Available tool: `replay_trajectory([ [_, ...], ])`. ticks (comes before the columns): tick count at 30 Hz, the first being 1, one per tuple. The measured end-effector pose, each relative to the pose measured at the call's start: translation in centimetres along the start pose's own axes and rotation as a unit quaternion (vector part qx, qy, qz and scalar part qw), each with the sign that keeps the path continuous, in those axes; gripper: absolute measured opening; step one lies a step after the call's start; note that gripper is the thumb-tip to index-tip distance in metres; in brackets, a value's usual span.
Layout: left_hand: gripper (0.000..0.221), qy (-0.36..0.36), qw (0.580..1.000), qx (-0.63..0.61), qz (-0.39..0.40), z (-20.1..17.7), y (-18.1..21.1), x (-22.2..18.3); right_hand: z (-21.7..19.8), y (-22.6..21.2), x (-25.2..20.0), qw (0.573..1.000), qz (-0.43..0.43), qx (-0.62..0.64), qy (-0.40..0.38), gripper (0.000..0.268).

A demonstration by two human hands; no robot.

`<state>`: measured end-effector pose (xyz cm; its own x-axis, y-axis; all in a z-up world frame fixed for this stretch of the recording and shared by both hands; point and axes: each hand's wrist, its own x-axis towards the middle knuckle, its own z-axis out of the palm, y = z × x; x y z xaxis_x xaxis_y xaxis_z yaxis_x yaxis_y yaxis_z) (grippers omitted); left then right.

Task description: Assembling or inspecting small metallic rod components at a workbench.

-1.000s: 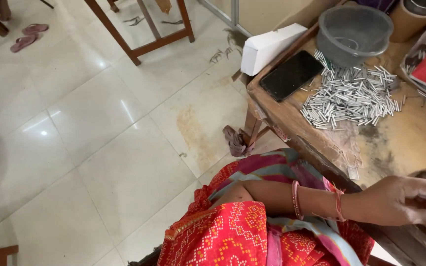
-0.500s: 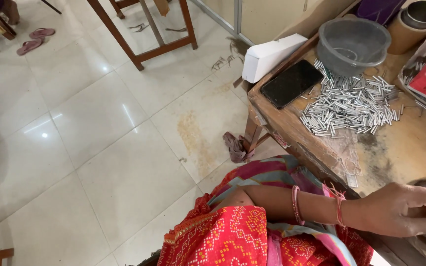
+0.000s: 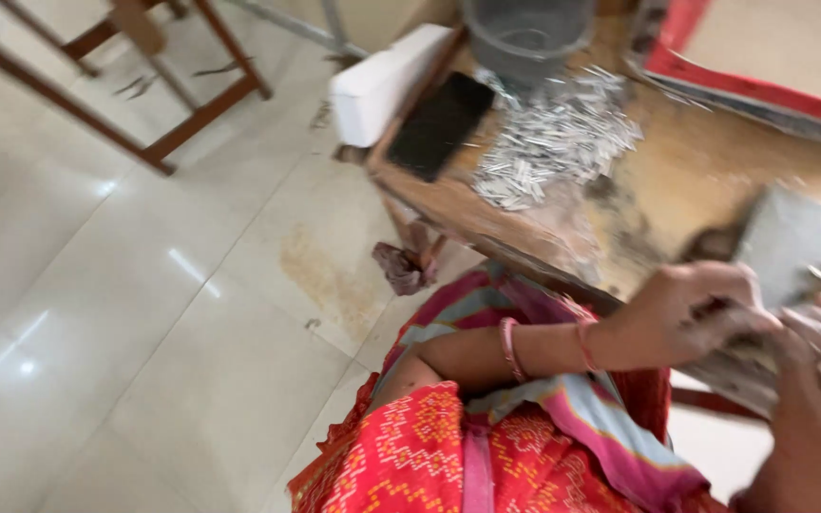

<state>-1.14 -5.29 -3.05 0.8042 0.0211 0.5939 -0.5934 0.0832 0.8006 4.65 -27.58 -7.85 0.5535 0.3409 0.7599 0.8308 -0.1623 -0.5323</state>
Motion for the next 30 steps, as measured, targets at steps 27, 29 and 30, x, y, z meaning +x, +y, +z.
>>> replay_trajectory([
  [27, 0.09, -0.084, 0.968, 0.198, -0.127, -4.5, -1.4, 3.7, 4.4, -9.7, 5.7, 0.972, 0.035, -0.227, -0.057, 0.008],
  [29, 0.084, -0.026, 0.99, -0.004, -0.139, -4.7, -2.5, 3.9, 5.5, -10.3, 6.1, 0.946, 0.011, -0.302, -0.115, 0.024],
  [30, 0.084, -0.026, 0.99, -0.004, -0.14, -4.4, -2.5, 3.7, 5.7, -10.2, 6.4, 0.946, 0.012, -0.302, -0.115, 0.024],
])
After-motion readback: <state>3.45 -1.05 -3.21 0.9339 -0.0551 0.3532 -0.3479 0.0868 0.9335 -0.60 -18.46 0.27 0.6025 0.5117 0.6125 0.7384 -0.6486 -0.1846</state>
